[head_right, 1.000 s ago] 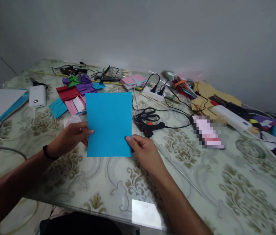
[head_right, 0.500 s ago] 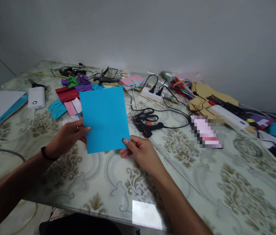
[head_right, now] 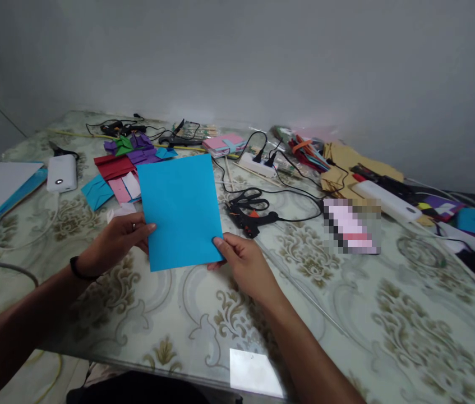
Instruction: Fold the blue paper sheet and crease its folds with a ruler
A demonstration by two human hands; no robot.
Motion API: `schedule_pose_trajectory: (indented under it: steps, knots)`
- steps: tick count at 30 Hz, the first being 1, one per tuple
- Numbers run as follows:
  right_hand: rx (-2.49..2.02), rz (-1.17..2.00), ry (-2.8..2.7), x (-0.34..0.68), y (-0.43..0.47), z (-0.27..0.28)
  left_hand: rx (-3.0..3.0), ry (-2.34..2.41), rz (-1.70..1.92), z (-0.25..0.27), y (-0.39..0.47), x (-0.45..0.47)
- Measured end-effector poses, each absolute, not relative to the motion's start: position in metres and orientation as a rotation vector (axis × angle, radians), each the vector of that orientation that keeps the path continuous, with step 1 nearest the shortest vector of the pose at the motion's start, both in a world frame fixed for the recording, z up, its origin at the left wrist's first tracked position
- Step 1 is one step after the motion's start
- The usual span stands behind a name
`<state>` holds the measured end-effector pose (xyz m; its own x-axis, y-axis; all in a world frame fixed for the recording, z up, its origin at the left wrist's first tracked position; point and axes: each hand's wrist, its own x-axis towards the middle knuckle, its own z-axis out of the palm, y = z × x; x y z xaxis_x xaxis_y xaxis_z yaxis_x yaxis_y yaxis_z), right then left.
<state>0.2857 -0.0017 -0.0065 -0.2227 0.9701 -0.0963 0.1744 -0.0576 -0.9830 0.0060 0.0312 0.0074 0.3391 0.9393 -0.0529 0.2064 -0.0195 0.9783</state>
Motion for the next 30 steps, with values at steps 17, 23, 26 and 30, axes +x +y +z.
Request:
schedule_pose_trajectory:
  steps: [17, 23, 26, 30]
  knots:
    - [-1.344, 1.255, -1.485, 0.2878, -0.0028, -0.0105, 1.593, 1.129, 0.83, 0.0064, 0.0297, 0.0053]
    - [-1.358, 1.231, -1.494, 0.288, -0.0021, -0.0105, 1.621, 1.097, 0.788, 0.0043, 0.0297, 0.004]
    - [-1.344, 1.249, -1.491, 0.2877, -0.0026, -0.0108, 1.521, 1.077, 0.912, 0.0064, 0.0289, 0.0058]
    - [-1.325, 1.303, -1.467, 0.2858, -0.0044, -0.009, 1.434, 1.029, 0.932, 0.0108, 0.0285, 0.0071]
